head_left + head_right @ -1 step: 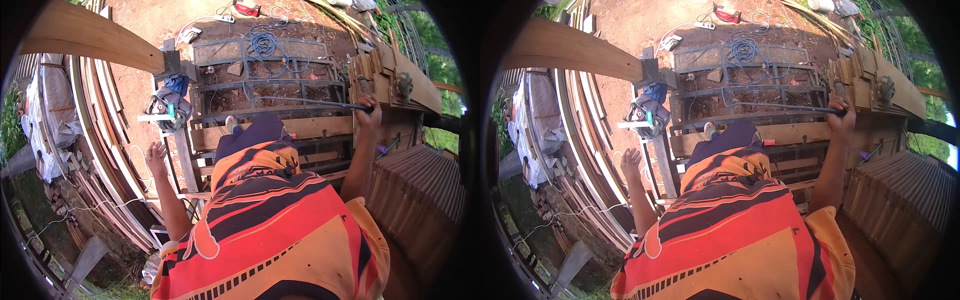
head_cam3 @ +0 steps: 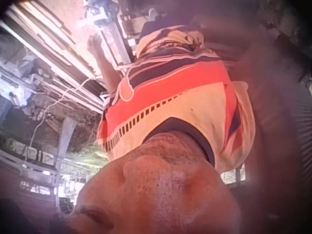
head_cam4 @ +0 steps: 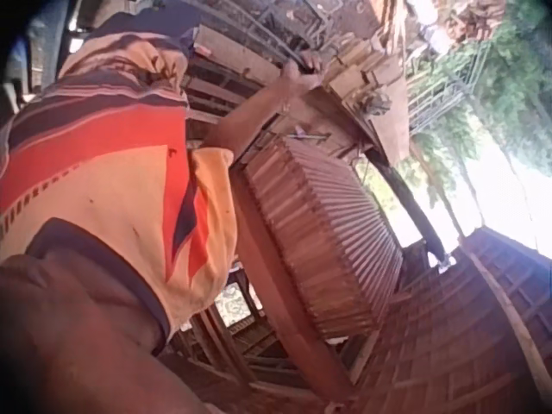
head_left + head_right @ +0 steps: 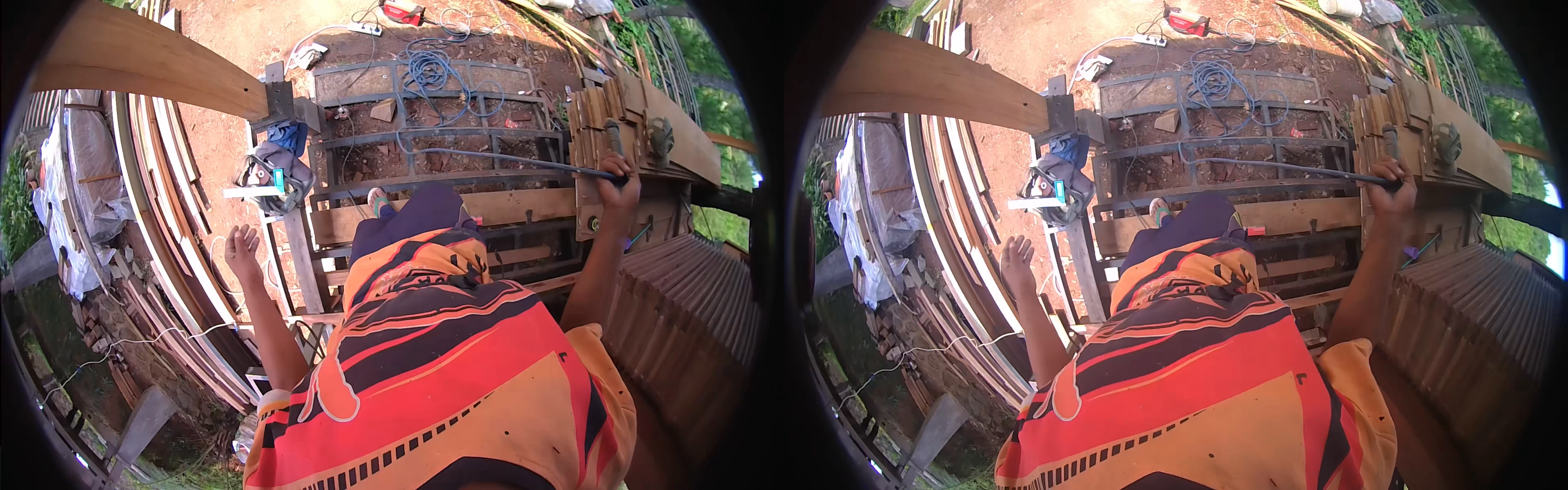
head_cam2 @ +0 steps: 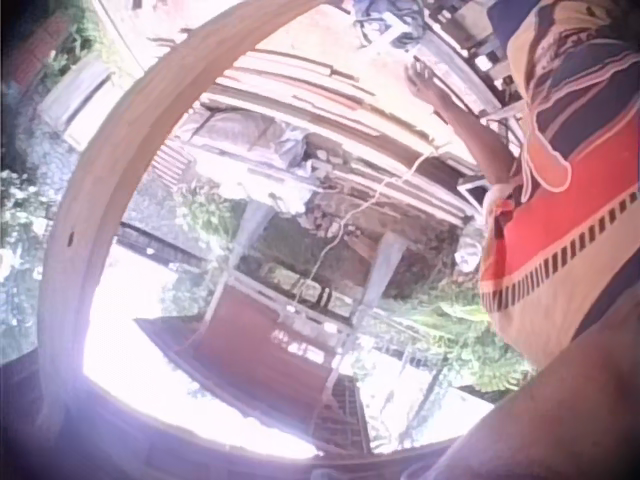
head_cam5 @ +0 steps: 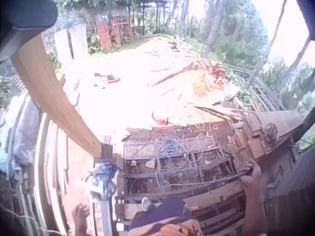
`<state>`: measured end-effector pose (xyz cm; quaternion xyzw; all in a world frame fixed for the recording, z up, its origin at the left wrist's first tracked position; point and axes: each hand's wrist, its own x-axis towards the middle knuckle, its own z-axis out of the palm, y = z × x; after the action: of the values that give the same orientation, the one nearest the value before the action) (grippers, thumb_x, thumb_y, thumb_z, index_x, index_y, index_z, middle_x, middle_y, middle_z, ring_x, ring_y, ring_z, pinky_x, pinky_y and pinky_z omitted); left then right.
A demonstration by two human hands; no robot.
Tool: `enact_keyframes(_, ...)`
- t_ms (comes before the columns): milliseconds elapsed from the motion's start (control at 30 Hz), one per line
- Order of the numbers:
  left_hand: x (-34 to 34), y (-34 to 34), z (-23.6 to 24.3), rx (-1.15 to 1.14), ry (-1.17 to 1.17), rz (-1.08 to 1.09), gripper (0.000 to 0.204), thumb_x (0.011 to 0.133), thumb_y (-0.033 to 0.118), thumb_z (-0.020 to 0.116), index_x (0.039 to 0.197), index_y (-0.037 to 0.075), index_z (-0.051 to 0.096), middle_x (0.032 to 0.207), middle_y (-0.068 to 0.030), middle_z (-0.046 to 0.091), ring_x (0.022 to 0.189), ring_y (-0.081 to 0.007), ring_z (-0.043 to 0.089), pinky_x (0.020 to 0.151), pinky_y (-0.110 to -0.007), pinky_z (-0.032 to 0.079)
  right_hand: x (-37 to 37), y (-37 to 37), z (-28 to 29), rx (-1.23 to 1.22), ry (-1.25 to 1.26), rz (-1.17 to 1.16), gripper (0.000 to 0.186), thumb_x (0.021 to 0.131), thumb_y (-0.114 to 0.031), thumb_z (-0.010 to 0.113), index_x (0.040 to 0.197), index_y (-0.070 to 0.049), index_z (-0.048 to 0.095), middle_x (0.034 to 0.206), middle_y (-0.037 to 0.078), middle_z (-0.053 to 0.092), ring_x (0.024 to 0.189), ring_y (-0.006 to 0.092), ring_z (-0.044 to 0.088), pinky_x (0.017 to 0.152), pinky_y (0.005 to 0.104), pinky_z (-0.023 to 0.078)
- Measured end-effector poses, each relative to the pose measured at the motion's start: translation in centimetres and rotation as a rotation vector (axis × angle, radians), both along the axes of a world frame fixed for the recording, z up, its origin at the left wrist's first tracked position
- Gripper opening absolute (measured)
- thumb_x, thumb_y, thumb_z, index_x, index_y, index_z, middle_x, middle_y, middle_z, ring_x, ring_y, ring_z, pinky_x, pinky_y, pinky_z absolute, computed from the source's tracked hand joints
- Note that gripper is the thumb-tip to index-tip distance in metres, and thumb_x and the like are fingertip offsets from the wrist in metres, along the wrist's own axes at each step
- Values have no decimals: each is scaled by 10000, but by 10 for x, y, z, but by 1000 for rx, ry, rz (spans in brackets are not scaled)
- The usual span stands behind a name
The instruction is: The person uses an angle grinder to cut a metal bar on a wooden structure, then measures and marks a piece of wood with a tape measure and square, and finally cuts the wood with the angle grinder.
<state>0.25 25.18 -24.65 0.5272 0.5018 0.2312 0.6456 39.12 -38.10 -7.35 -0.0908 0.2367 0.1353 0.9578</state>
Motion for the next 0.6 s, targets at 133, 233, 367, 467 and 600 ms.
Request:
enact_keyframes(133, 67, 92, 78, 346, -173, 75, 363, 1057, 215, 574, 1328, -24, 548, 1235, -170, 671, 1107, -250, 685, 913, -347, 565, 44, -76, 114, -247, -448, -1, 165, 1009, -86, 542, 976, -8, 401, 861, 81, 456, 627, 146, 480, 566, 290, 403)
enact_keyframes(233, 126, 134, 138, 606, -295, 54, 334, 1060, 162, 553, 1296, -74, 566, 1211, -180, 674, 1100, -264, 681, 937, -379, 573, 63, -109, 204, -605, -732, -77, 270, 906, 6, 641, 1013, 8, 393, 882, 86, 472, 635, 121, 471, 540, 251, 374)
enact_keyframes(367, 189, 135, 187, 826, -340, 34, 371, 1046, 167, 582, 1327, -73, 556, 1240, -186, 661, 1154, -243, 648, 1016, -362, 528, 52, -98, 253, -723, -990, -96, 166, 951, -119, 634, 1037, -20, 532, 883, 67, 511, 652, 120, 460, 567, 264, 352)
enact_keyframes(467, 219, 128, 196, 1003, -241, 133, 484, 1025, 205, 628, 1393, -83, 502, 1346, -204, 594, 1249, -268, 586, 1083, -357, 474, 91, -72, 242, -697, -1115, 265, 289, 1000, -299, 618, 1148, -52, 601, 1035, 102, 621, 841, 169, 571, 783, 362, 445)
enact_keyframes(600, 268, 157, 170, 1090, -99, 232, 963, 889, 397, 794, 1530, -100, 273, 1557, -269, 335, 1394, -335, 432, 1156, -400, 394, 122, -33, 191, -823, -1075, 87, 195, 1008, -114, 573, 1133, 10, 488, 874, 66, 493, 593, 90, 420, 498, 230, 319)
